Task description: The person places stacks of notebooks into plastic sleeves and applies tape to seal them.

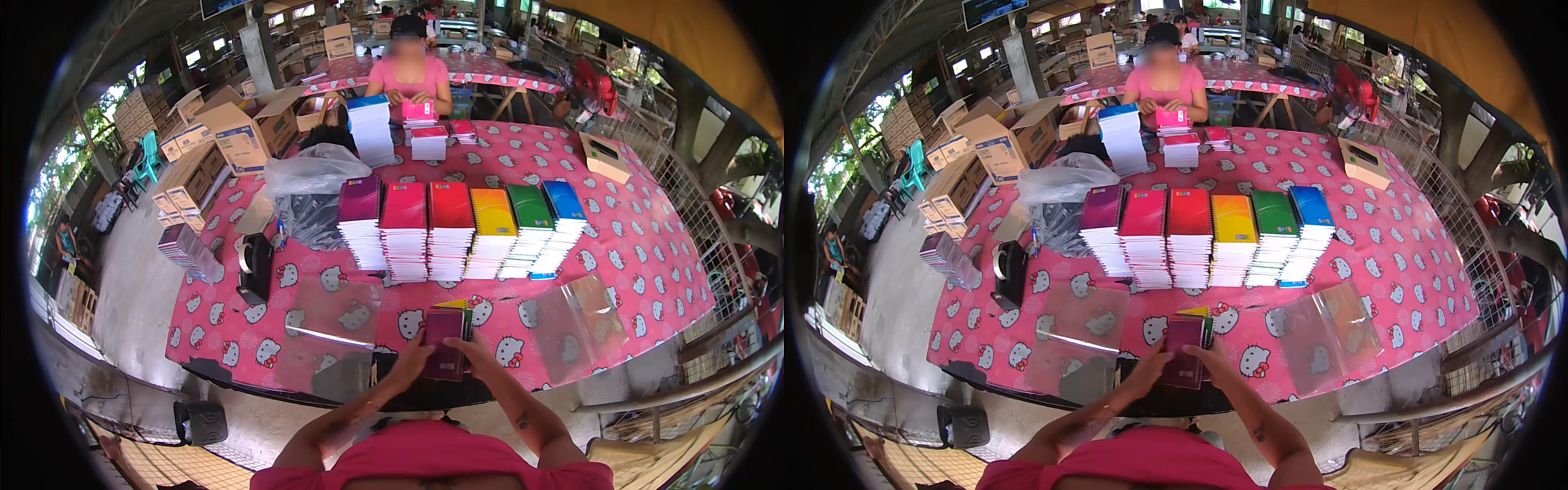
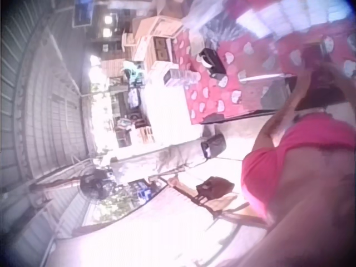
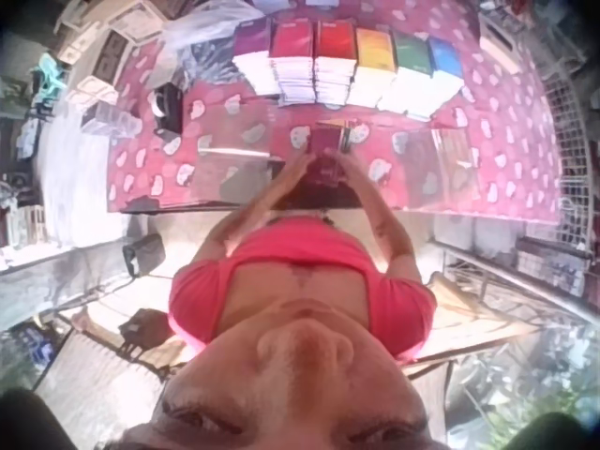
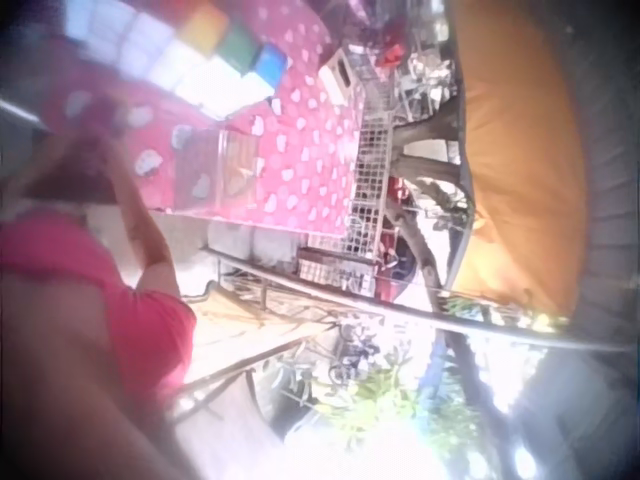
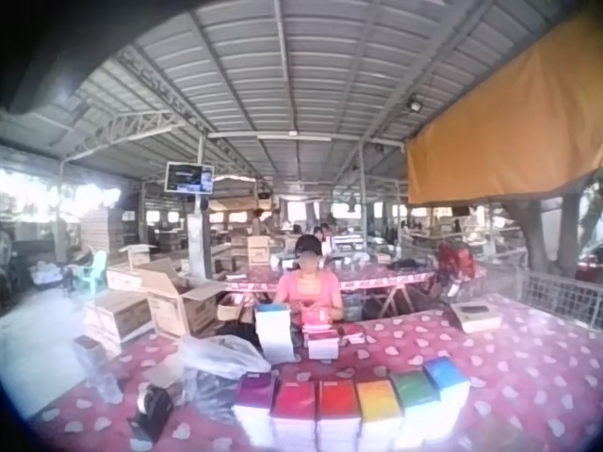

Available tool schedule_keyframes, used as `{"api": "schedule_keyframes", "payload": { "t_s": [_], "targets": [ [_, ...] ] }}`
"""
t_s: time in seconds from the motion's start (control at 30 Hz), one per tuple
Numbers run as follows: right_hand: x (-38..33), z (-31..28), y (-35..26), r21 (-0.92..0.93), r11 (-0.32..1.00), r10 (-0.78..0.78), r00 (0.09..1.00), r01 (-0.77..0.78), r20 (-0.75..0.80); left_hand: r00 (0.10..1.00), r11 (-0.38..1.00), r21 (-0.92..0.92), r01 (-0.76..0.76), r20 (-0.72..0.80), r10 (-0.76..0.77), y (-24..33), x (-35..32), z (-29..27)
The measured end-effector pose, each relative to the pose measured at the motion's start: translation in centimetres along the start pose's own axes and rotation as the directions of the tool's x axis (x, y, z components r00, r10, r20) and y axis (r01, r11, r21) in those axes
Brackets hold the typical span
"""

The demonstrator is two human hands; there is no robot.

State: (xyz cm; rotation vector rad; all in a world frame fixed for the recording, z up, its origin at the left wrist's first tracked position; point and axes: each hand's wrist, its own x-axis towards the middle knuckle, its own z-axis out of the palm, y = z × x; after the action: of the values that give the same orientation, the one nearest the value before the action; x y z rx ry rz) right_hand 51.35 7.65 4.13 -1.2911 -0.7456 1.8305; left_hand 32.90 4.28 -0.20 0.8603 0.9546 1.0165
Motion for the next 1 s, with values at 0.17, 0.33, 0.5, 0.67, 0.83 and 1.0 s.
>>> {"api": "schedule_keyframes", "payload": {
  "t_s": [0.17, 0.33, 0.5, 0.67, 0.83, 1.0],
  "targets": [
    [0.5, 2.5, -1.3, 0.128, 0.925, 0.304, 0.899, -0.358, 0.315, 0.748, 0.004, 0.863, -0.505, 0.435, 0.501, 8.1, -8.0, -5.2],
    [-0.2, 12.1, 0.6, 0.134, 0.921, 0.275, 0.855, -0.365, 0.44, 0.524, -0.053, 0.672, -0.739, 0.622, 0.581, 12.5, -9.8, -11.4],
    [1.1, 18.7, 4.5, 0.018, 0.704, -0.584, 0.565, 0.71, 0.584, 0.86, 0.702, 0.521, -0.486, 0.139, 0.492, 13.2, -11.4, -17.5],
    [3.6, 21.6, 12.5, 0.23, 0.832, -0.544, 0.659, 0.505, 0.519, 0.965, 0.958, 0.127, -0.258, -0.007, 0.261, 12.2, -12.5, -19.9],
    [1.6, 24.2, 13.8, -0.116, 0.748, -0.587, 0.733, 0.653, 0.344, 0.964, 0.964, 0.017, -0.266, 0.034, 0.265, 9.4, -12.6, -21.7],
    [2.0, 24.9, 14.1, -0.181, 0.609, -0.727, 0.635, 0.772, 0.262, 0.937, 0.878, 0.326, -0.35, 0.124, 0.327, 6.2, -10.7, -24.9]
  ]
}}
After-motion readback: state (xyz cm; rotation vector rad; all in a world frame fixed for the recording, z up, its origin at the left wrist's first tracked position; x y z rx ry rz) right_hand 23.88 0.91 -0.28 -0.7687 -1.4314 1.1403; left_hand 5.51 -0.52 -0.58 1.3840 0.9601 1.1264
